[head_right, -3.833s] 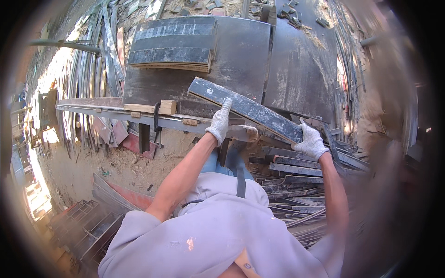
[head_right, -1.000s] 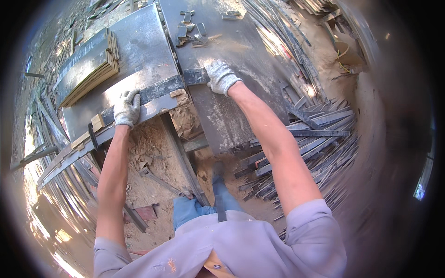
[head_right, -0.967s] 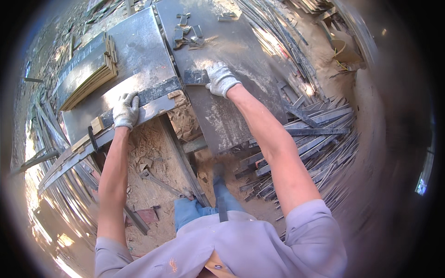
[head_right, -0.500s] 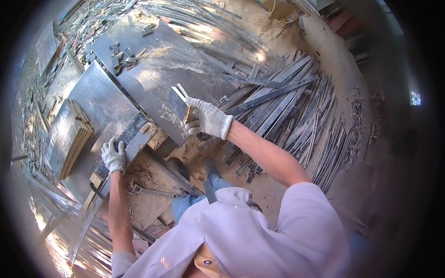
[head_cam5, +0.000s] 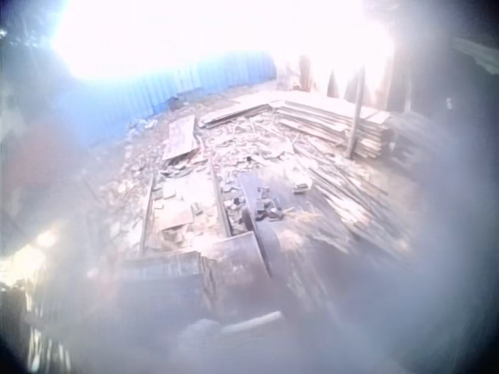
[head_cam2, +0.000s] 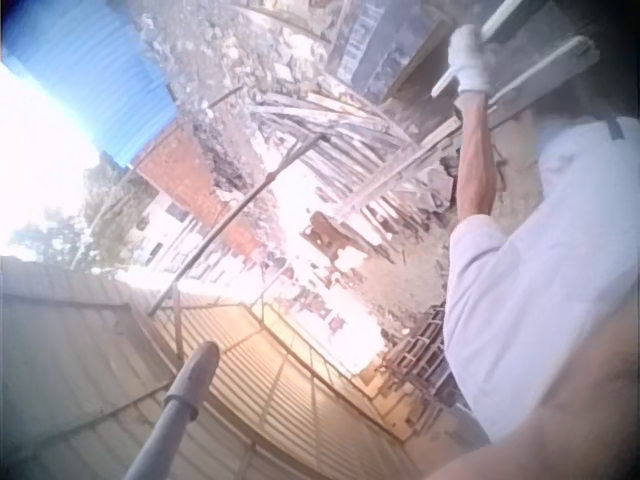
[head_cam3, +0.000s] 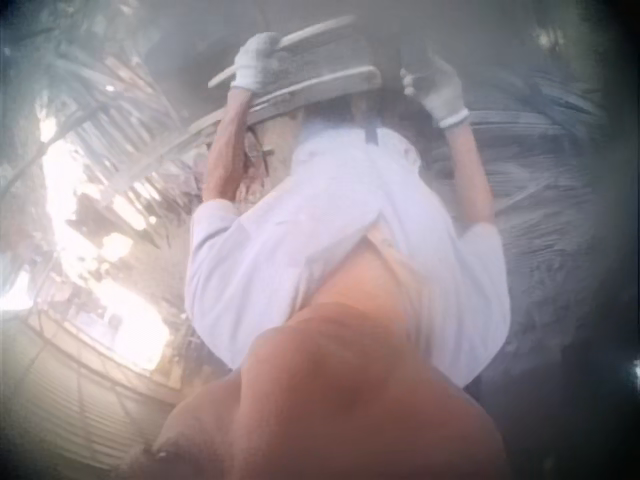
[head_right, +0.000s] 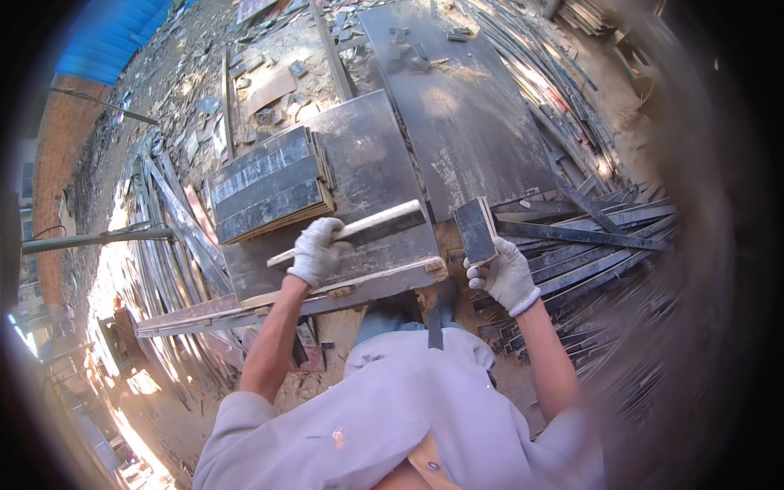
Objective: The person repeatedly picks up thin wooden strips from a pile, places them on a workbench, and stacks them. The person also moves larger wooden boards and scrap pieces aside to access the strips. The task continues with the person gathering and stacking the strips into a neat pile.
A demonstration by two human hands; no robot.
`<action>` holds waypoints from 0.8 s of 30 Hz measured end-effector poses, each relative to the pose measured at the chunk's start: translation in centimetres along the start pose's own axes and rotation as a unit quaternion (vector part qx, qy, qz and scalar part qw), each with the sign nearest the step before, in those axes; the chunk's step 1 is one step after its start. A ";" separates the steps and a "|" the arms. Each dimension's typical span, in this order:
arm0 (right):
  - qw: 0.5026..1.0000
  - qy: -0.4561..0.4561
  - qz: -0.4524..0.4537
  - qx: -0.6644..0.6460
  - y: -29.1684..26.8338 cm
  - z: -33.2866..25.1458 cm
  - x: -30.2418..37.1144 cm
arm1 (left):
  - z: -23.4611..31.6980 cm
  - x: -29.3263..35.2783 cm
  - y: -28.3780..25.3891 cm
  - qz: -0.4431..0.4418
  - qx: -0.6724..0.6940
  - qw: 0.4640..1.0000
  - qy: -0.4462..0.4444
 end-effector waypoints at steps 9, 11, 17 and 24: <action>0.999 0.006 0.052 -0.006 -1.2 1.2 2.0 | -15.6 -10.2 -18.8 0.035 0.061 0.986 -0.151; 0.999 0.007 0.048 -0.016 -1.6 2.3 2.0 | -19.2 -11.0 -18.9 -0.014 0.049 0.983 -0.174; 0.996 -0.001 0.088 -0.028 -1.9 3.9 2.4 | -26.0 -10.4 -14.5 -0.139 -0.091 0.982 -0.089; 0.993 -0.012 0.093 -0.078 0.2 3.9 1.4 | -22.3 -9.8 -14.4 -0.145 -0.071 0.984 -0.080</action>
Point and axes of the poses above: each hand's wrist, its own x-axis away from the middle knuckle, its own y-axis out of the palm, z = x × y, the point moved 5 cm from there along -x, towards the middle knuckle, and after that the axes turned 8 degrees about x, right-handed, at the moved point
